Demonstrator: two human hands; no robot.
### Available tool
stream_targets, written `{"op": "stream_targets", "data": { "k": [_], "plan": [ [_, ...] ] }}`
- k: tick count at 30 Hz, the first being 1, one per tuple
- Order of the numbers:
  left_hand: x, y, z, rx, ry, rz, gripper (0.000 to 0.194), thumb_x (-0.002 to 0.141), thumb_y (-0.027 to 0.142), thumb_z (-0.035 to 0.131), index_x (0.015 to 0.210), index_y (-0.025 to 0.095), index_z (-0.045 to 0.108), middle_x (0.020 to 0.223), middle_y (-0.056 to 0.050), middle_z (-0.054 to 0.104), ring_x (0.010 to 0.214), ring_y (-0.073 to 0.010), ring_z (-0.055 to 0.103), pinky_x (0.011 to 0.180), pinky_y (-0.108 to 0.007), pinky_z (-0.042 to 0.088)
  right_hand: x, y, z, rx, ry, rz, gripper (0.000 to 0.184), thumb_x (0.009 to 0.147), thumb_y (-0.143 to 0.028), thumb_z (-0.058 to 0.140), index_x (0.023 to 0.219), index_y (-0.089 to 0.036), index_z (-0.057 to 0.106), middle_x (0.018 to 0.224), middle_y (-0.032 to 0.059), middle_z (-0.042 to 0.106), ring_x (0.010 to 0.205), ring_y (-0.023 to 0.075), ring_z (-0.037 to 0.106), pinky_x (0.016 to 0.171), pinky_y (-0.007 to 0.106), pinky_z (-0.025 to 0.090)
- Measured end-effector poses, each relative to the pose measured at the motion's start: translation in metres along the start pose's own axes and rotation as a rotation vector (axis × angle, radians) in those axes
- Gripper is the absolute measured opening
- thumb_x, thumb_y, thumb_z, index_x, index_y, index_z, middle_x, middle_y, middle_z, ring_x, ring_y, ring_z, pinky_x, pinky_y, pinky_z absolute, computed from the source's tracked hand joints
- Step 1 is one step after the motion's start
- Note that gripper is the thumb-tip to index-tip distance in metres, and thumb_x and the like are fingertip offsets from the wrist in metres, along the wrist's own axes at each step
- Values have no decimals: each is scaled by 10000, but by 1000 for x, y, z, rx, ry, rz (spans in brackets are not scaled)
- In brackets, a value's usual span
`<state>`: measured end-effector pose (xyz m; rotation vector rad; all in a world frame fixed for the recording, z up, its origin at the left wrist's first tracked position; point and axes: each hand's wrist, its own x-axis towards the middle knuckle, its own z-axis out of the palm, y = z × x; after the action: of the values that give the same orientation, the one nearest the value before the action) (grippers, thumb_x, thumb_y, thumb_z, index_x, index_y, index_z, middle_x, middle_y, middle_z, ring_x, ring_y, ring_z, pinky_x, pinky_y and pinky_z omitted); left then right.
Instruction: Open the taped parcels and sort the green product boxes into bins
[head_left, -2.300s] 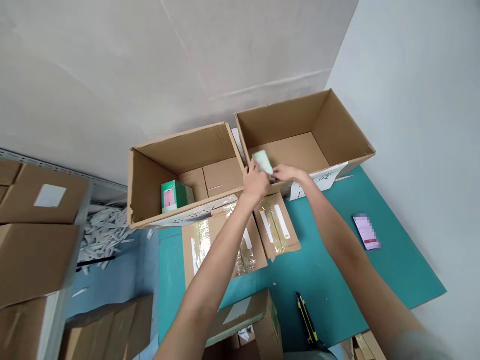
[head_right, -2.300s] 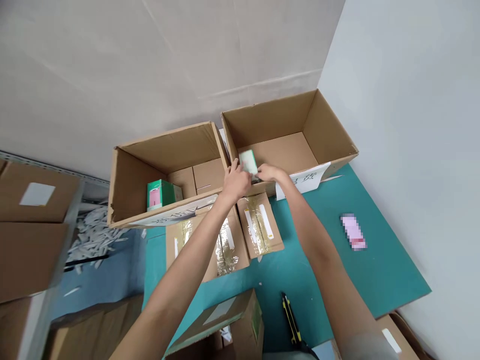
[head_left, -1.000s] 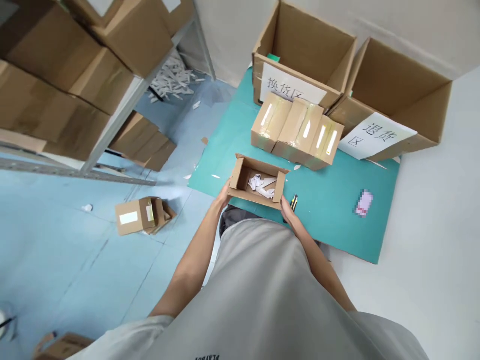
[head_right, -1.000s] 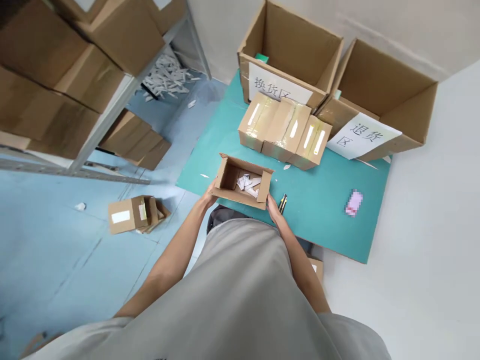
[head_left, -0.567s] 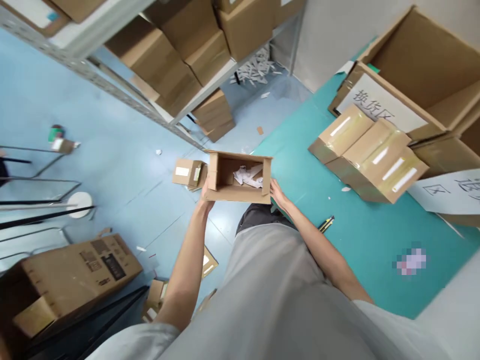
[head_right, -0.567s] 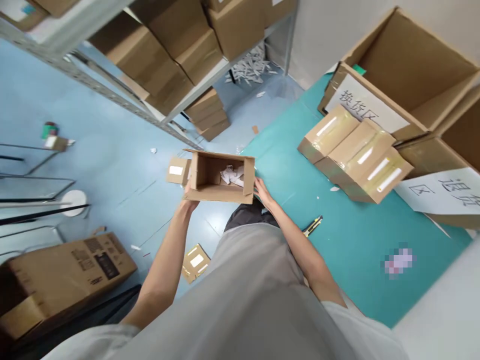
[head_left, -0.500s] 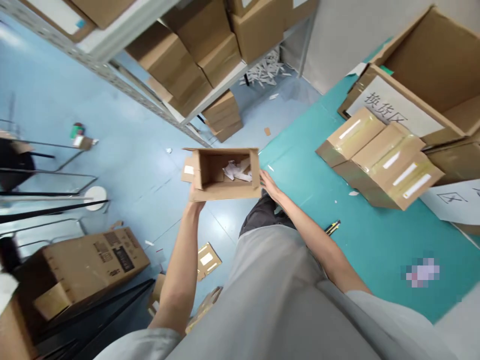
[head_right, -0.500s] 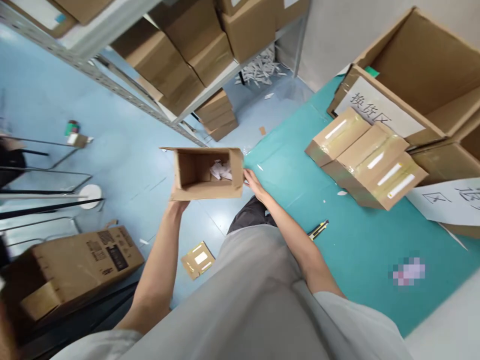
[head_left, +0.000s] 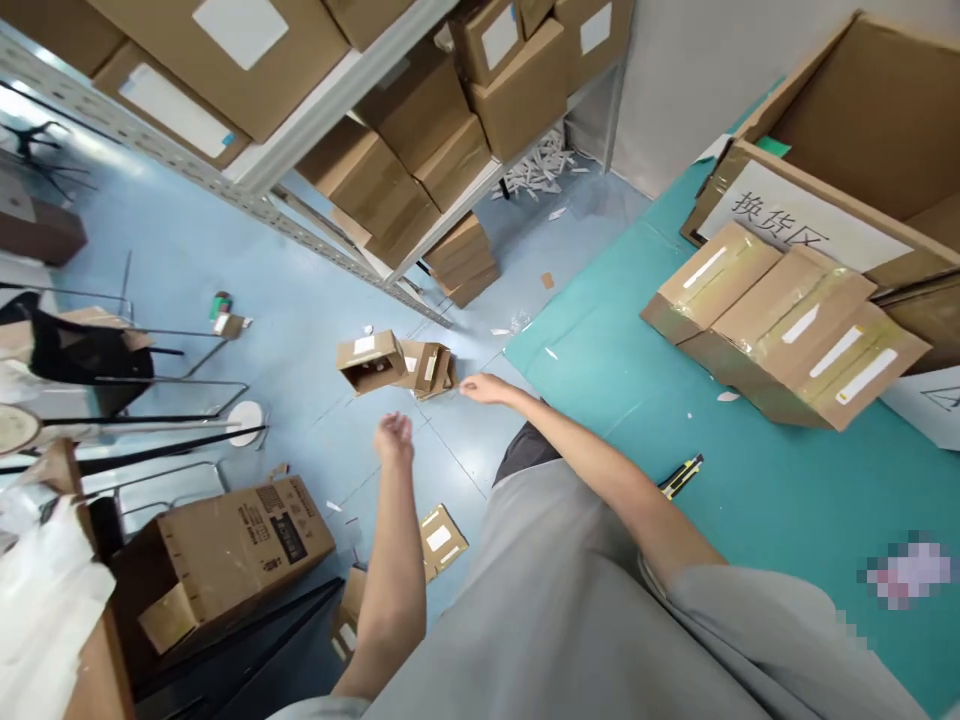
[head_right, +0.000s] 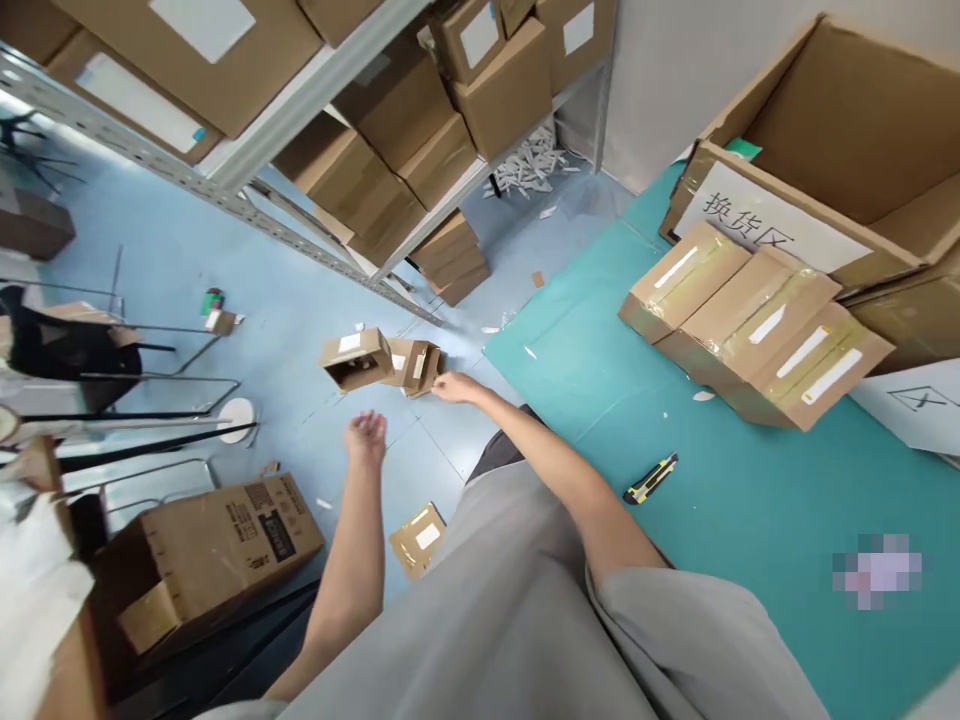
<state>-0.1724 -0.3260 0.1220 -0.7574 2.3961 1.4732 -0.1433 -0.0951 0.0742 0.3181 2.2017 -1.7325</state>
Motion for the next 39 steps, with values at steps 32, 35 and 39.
{"op": "stream_targets", "data": {
  "k": [32,35,39],
  "plan": [
    [-376,10,485,329,-1649,718,575,906,278,711,1470,165,696,1722,-229,550,1618,-408,515,1273,-579,499,-348,228,-287,-11,1490,905,905,1119,-603,500,1776,-14,303,1887,354,98,1779,451,131,1398,659,208],
    [-389,3,494,406,-1641,734,722,885,326,803,1568,169,629,1812,-237,417,1748,-434,287,1362,-609,380,-342,227,-290,10,1518,923,904,1125,-593,475,1790,-19,264,1892,351,50,1780,456,126,1403,674,161],
    [-400,7,499,403,-1680,790,823,879,416,854,1618,167,590,1793,-230,448,1757,-407,273,1421,-557,274,-351,221,-297,115,1511,874,878,1090,-523,547,1768,-13,320,1865,349,206,1729,434,302,1370,568,333]
  ]
}}
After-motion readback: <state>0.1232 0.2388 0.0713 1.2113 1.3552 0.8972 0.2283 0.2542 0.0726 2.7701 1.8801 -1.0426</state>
